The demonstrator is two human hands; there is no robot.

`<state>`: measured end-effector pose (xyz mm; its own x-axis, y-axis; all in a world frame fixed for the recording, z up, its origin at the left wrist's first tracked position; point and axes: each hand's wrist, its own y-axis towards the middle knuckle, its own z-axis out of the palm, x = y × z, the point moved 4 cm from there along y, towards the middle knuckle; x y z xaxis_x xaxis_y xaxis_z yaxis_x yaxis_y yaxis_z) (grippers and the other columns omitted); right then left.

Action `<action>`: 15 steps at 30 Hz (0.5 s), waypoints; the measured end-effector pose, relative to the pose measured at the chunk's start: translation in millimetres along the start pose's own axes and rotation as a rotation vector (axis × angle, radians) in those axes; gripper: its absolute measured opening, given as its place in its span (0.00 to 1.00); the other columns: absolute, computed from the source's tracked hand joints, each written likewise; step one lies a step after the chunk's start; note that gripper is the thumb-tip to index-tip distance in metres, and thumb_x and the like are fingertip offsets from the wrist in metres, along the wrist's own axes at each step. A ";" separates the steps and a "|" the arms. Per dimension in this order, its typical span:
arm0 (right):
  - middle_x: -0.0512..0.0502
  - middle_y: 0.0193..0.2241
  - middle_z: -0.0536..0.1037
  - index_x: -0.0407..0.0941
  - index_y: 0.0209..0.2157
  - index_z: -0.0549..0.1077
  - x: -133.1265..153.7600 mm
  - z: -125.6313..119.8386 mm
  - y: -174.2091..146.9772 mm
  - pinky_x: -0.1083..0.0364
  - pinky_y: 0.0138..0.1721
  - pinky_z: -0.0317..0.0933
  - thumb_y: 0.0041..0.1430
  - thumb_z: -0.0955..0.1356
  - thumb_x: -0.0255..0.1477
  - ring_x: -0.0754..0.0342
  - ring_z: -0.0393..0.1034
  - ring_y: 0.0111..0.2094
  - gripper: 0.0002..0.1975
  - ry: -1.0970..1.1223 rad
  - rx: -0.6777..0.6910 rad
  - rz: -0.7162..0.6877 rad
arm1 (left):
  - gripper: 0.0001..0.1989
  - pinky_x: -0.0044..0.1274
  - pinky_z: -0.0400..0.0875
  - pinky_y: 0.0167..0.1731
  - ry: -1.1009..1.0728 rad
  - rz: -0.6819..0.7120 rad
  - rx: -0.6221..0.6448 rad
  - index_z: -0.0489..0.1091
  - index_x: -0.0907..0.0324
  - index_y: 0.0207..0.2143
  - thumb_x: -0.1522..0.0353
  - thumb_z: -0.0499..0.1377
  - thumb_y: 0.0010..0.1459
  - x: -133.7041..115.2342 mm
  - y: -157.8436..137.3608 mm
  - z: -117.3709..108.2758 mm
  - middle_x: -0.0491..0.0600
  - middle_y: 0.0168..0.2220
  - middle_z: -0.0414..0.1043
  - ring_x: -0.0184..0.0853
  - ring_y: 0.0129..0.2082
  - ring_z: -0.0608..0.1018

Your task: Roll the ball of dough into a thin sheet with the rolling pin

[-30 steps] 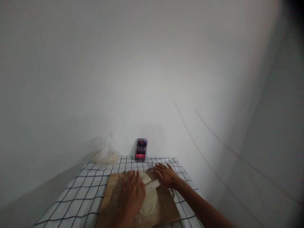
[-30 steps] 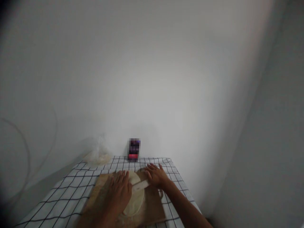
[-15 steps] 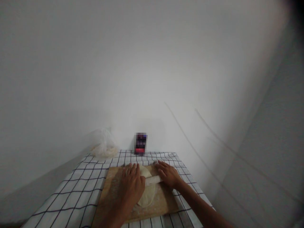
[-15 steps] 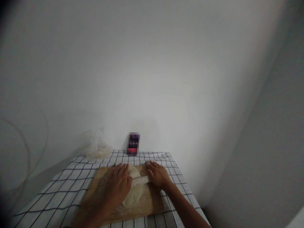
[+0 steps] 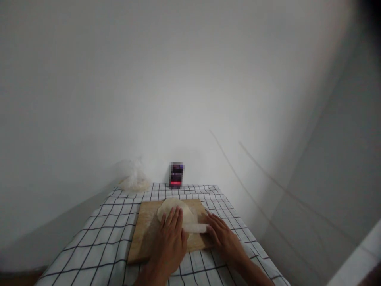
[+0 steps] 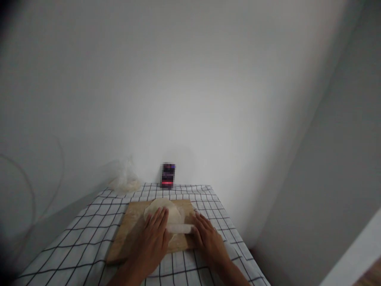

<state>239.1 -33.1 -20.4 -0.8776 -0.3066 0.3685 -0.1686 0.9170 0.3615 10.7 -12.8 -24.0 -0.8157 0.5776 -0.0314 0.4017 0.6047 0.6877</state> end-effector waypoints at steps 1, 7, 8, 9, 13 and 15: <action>0.50 0.69 0.63 0.52 0.69 0.63 -0.1 0.2 -5.0 0.41 0.71 0.53 0.75 0.54 0.45 0.46 0.53 0.71 0.28 0.002 -0.004 0.004 | 0.30 0.45 0.62 0.65 -0.005 0.000 0.003 0.55 0.68 0.69 0.67 0.48 0.68 -1.9 -3.3 -1.7 0.61 0.69 0.60 0.47 0.70 0.62; 0.45 0.69 0.64 0.49 0.68 0.64 -3.5 0.9 11.2 0.40 0.71 0.51 0.75 0.54 0.45 0.45 0.52 0.71 0.29 -0.038 0.041 -0.044 | 0.27 0.44 0.64 0.64 0.019 -0.024 -0.023 0.59 0.70 0.67 0.67 0.47 0.68 -0.4 -1.3 5.7 0.64 0.67 0.64 0.48 0.68 0.66; 0.44 0.69 0.64 0.47 0.68 0.65 -4.5 1.6 21.1 0.40 0.71 0.51 0.76 0.53 0.44 0.44 0.52 0.71 0.29 -0.065 0.057 -0.048 | 0.27 0.44 0.64 0.64 0.034 -0.035 -0.031 0.61 0.70 0.66 0.67 0.48 0.69 2.0 2.3 9.3 0.64 0.66 0.65 0.48 0.67 0.68; 0.42 0.69 0.64 0.47 0.68 0.65 -5.7 2.6 32.1 0.38 0.71 0.50 0.76 0.53 0.43 0.43 0.52 0.71 0.28 -0.097 0.074 -0.044 | 0.26 0.45 0.64 0.64 0.052 -0.050 -0.038 0.63 0.70 0.65 0.66 0.48 0.69 4.8 6.4 13.0 0.65 0.66 0.66 0.49 0.66 0.68; 0.41 0.69 0.63 0.47 0.67 0.66 -10.6 8.6 77.2 0.32 0.69 0.48 0.76 0.52 0.41 0.40 0.50 0.72 0.28 -0.185 0.134 -0.001 | 0.25 0.47 0.61 0.65 0.115 -0.107 -0.037 0.66 0.70 0.63 0.64 0.49 0.70 17.0 24.0 25.6 0.65 0.65 0.67 0.52 0.66 0.69; 0.40 0.68 0.64 0.48 0.65 0.69 -12.3 11.6 96.6 0.31 0.68 0.46 0.76 0.52 0.41 0.40 0.52 0.71 0.27 -0.191 0.148 -0.009 | 0.24 0.49 0.60 0.65 0.125 -0.135 -0.018 0.69 0.68 0.61 0.63 0.49 0.70 23.8 32.7 29.6 0.64 0.64 0.69 0.52 0.65 0.69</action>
<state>228.4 62.3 0.1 -0.9423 -0.2742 0.1918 -0.2285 0.9460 0.2299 16.8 37.0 -23.7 -0.9076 0.4183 -0.0347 0.2782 0.6615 0.6964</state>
